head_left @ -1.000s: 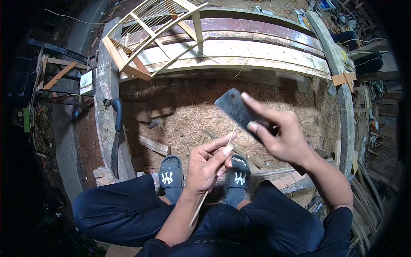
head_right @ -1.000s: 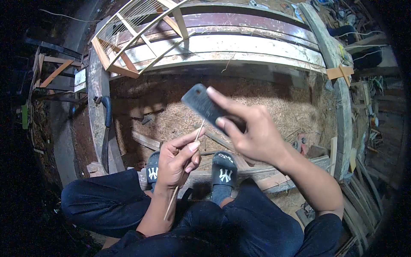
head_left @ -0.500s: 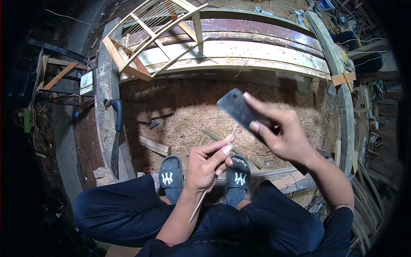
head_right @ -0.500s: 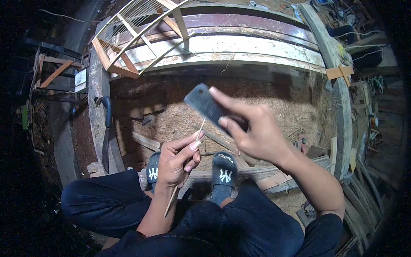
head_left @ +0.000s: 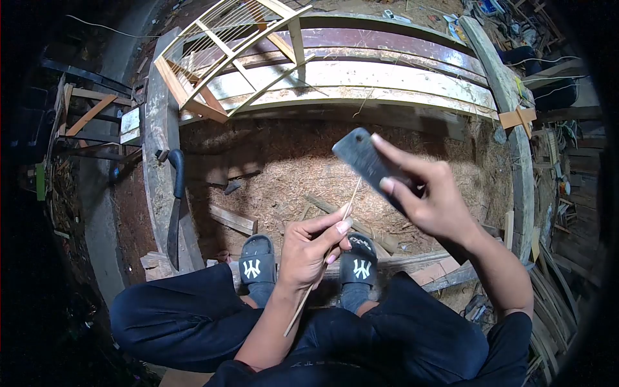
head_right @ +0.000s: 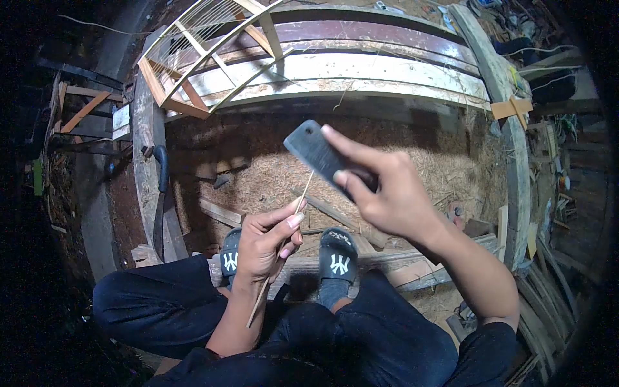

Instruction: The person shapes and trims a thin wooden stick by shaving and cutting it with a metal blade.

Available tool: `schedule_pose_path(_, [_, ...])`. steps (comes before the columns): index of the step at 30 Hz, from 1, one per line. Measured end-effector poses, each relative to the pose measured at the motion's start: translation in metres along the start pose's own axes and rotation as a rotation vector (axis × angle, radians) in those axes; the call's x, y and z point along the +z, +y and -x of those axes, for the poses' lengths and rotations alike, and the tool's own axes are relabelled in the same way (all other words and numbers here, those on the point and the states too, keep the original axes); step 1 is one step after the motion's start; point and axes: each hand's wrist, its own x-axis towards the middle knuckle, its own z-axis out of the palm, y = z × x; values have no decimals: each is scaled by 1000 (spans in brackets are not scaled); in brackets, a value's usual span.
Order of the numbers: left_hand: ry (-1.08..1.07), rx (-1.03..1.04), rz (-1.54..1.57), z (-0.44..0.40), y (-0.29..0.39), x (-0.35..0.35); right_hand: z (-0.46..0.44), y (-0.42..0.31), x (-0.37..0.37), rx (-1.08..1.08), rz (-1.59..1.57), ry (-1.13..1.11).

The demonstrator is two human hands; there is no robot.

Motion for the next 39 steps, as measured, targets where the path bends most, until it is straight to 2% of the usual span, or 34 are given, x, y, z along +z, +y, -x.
schedule_pose_path(2, [-9,-1,-28,3,3,3,1,9,5,-5,4,33])
schedule_pose_path(4, [-15,4,-57,8,8,8,11,13,14,-221,134,-104])
schedule_pose_path(5, [-20,7,-81,9,10,9,10,9,10,-26,102,-143])
schedule_pose_path(6, [-18,5,-78,10,10,9,6,11,7,-29,29,-17])
schedule_pose_path(8, [9,3,-53,8,10,10,1,-2,-7,79,-46,93])
schedule_pose_path(10, [-13,1,-31,5,8,6,3,-4,-8,5,-59,122])
schedule_pose_path(12, [-37,-3,-9,4,8,6,5,-8,-8,-61,-47,6])
schedule_pose_path(13, [-36,-8,-8,4,9,6,4,-13,-10,61,-27,-85])
schedule_pose_path(16, [-22,-6,-28,3,9,5,4,2,3,-3,-123,11])
schedule_pose_path(18, [-10,2,-38,2,7,5,5,4,6,-147,-4,18])
schedule_pose_path(19, [-14,-1,-40,2,7,4,7,-7,0,-42,-1,-132])
schedule_pose_path(20, [-17,-4,-45,2,7,3,9,4,8,-155,5,-61])
schedule_pose_path(22, [-18,-7,-49,2,8,3,6,0,6,10,-45,-36])
schedule_pose_path(23, [-21,-6,-54,2,9,3,4,9,12,-81,-72,73])
schedule_pose_path(24, [-21,-5,-53,2,8,3,6,6,10,-81,-72,72])
schedule_pose_path(26, [-20,-5,-75,2,7,3,11,-5,5,-94,43,-143])
schedule_pose_path(27, [-20,-6,-76,2,8,3,11,-8,3,-57,86,-174])
schedule_pose_path(28, [-32,1,-73,2,9,3,9,-2,6,-56,85,-174])
schedule_pose_path(30, [-44,10,-69,2,8,4,3,14,14,-150,-45,99])
schedule_pose_path(31, [-41,5,-76,2,8,4,5,7,10,-64,-70,31])
schedule_pose_path(32, [-38,-1,-84,2,9,4,6,10,10,-163,8,-28])
schedule_pose_path(33, [-38,-2,-87,2,9,4,7,-2,4,-45,31,-138])
schedule_pose_path(35, [-27,-6,-86,1,9,5,8,1,6,-118,-5,-120])
schedule_pose_path(38, [-49,3,-101,3,11,6,3,10,9,-101,-63,71])
schedule_pose_path(39, [-50,5,-103,2,10,5,5,4,3,-73,6,-61])
